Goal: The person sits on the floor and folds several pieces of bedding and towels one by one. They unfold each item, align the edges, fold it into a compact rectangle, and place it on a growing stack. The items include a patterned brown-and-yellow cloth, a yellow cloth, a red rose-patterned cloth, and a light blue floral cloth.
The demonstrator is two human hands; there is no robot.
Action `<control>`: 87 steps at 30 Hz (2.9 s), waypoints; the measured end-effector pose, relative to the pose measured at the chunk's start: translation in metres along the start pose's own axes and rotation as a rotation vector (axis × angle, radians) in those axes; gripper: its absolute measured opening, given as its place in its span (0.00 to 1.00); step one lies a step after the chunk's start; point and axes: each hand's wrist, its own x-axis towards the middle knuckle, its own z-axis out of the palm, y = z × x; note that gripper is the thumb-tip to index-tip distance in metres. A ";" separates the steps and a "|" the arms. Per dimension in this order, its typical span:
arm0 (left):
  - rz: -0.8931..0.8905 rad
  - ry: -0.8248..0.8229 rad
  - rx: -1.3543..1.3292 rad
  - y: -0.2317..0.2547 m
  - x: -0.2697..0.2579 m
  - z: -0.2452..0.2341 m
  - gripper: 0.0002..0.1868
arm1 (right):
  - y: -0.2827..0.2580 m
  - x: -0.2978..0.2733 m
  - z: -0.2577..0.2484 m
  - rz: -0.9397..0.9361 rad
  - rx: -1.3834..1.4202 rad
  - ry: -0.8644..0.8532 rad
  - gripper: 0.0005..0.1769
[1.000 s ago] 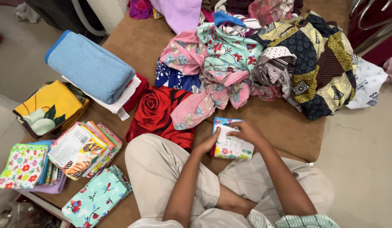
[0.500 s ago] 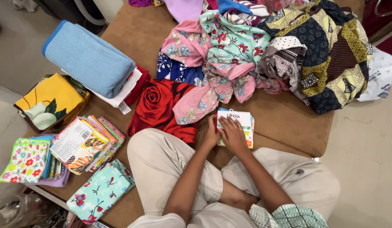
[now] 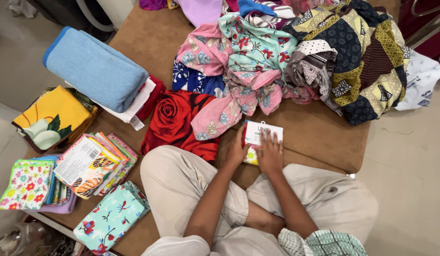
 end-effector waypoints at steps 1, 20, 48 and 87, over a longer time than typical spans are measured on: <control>0.018 -0.041 -0.229 0.004 0.001 0.000 0.50 | 0.004 0.004 -0.006 0.025 0.067 0.039 0.41; -0.377 -0.701 -0.974 0.053 -0.002 -0.026 0.37 | 0.019 0.126 -0.234 -0.140 0.300 0.011 0.20; -0.700 -0.167 -0.708 -0.054 0.005 0.030 0.21 | -0.036 -0.063 -0.070 -0.397 -0.021 -0.209 0.30; 0.140 0.002 -1.632 0.099 -0.166 -0.280 0.60 | -0.194 0.069 -0.096 0.110 1.474 -0.860 0.39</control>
